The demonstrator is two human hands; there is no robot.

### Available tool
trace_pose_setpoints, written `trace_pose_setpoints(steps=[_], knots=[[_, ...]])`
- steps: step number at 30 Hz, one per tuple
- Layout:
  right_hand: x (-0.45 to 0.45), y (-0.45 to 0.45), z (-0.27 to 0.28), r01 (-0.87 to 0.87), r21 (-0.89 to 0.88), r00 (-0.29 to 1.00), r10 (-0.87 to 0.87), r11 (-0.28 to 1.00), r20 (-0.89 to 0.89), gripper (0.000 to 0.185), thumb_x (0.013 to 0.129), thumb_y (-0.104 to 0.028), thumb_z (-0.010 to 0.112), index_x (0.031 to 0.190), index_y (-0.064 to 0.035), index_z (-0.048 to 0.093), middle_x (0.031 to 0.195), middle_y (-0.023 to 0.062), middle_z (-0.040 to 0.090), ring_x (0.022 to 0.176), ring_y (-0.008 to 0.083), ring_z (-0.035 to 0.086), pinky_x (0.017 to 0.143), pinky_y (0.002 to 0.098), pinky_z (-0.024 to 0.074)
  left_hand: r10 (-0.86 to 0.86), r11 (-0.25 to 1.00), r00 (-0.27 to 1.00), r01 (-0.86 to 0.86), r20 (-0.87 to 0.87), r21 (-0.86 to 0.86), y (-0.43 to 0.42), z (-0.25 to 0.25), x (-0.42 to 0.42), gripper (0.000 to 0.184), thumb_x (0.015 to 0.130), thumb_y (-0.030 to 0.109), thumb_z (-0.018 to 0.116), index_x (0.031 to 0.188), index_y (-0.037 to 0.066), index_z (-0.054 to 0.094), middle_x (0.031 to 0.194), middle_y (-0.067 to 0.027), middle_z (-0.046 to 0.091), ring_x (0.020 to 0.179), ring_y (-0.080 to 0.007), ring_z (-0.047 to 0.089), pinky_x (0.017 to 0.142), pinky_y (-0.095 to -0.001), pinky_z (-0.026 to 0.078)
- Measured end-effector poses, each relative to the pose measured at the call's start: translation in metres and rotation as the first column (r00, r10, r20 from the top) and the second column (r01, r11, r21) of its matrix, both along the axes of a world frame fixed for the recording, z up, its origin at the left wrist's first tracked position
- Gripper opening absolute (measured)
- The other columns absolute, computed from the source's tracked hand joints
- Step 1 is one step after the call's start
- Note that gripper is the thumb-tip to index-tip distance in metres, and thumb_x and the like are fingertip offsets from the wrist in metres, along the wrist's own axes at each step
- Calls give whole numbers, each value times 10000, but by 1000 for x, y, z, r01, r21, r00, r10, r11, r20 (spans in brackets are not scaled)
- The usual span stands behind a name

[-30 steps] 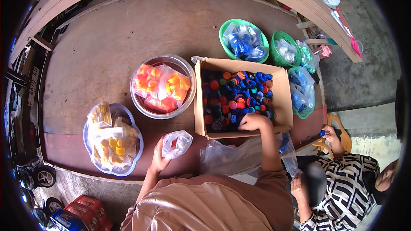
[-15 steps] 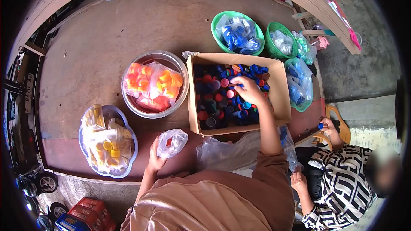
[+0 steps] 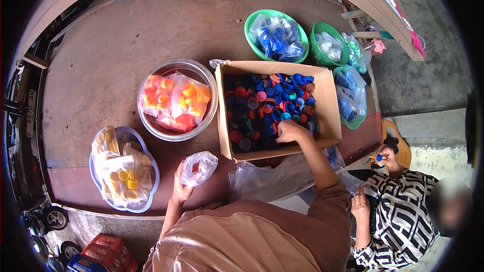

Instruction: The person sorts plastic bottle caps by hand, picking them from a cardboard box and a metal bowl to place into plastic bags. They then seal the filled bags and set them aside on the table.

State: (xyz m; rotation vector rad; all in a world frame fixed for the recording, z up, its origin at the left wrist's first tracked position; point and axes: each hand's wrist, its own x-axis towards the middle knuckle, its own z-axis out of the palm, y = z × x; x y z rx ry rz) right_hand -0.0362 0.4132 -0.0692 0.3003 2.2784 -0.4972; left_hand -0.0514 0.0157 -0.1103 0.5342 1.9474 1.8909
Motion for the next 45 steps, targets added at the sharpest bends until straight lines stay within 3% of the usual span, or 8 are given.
trace_pose_setpoints(steps=[9, 15, 17, 22, 32, 37, 42, 45], knots=[[-29, 15, 3, 341, -619, 648, -654, 707, -390, 182, 741, -114, 686, 860, -6, 601, 770, 101, 663, 644, 135, 623, 617, 265, 498, -13, 1000, 1000, 13, 20, 10, -2, -4, 1, 504, 724, 248, 601, 1112, -52, 485, 1003, -148, 577, 926, -234, 562, 837, -335, 426], [-8, 47, 22, 284, 181, 703, -76, 941, -707, 190, 764, -146, 663, 869, 3, 606, 807, 162, 643, 715, 264, 642, 677, 337, 518, 10, 1000, 999, -11, 34, 27, -3, -9, 4, 555, 728, 312, 598, 1123, -59, 478, 1013, -151, 576, 938, -241, 561, 845, -336, 424], [11, 60, 14, 258, 548, 933, -58, 796, -356, 277, 787, -258, 630, 871, 6, 623, 812, 183, 640, 756, 327, 635, 702, 401, 511, 19, 1000, 999, -19, 35, 9, -2, -7, 4, 577, 728, 337, 595, 1128, -62, 476, 1019, -154, 575, 942, -245, 561, 848, -339, 423], [38, 63, -10, 380, 405, 923, -372, 832, -101, 863, 765, -624, 494, 1229, 97, 403, 1200, 344, 444, 1126, 401, 474, 923, 437, 404, 19, 1000, 1000, -19, 21, 24, -2, -6, 3, 562, 728, 315, 593, 1128, -62, 476, 1022, -154, 575, 939, -248, 561, 845, -341, 424], [52, 56, -31, 583, -148, 776, -602, 799, -187, 976, 759, -622, 551, 1298, 133, 247, 1279, 329, 374, 1138, 400, 468, 907, 394, 428, 6, 998, 1000, -7, 15, 64, 0, -6, 1, 575, 741, 338, 602, 1136, -59, 470, 1024, -150, 579, 950, -242, 563, 847, -336, 425], [18, 13, 26, 605, -795, 379, -894, 43, 240, 690, 924, -394, 448, 1425, -112, 67, 1414, 150, 245, 1147, 338, 474, 917, 429, 436, -20, 999, 999, 18, 41, 42, -2, -6, 1, 596, 748, 359, 603, 1146, -61, 464, 1043, -152, 574, 961, -240, 562, 855, -333, 425], [16, 29, 43, 549, -398, 638, -676, 735, -369, 496, 894, -371, 487, 1222, -73, 264, 1101, 225, 406, 990, 335, 455, 808, 425, 396, 10, 999, 999, -11, 33, 33, -6, -13, 6, 596, 742, 345, 605, 1151, -64, 460, 1050, -155, 571, 968, -242, 560, 857, -336, 424], [17, 46, 42, 543, -173, 660, -545, 822, -517, 511, 891, -374, 490, 1232, -72, 257, 1112, 230, 403, 1002, 340, 451, 817, 427, 394, -33, 999, 999, 32, 37, 16, -7, -16, 4, 590, 741, 330, 606, 1153, -65, 458, 1052, -157, 570, 974, -244, 558, 860, -339, 424]])
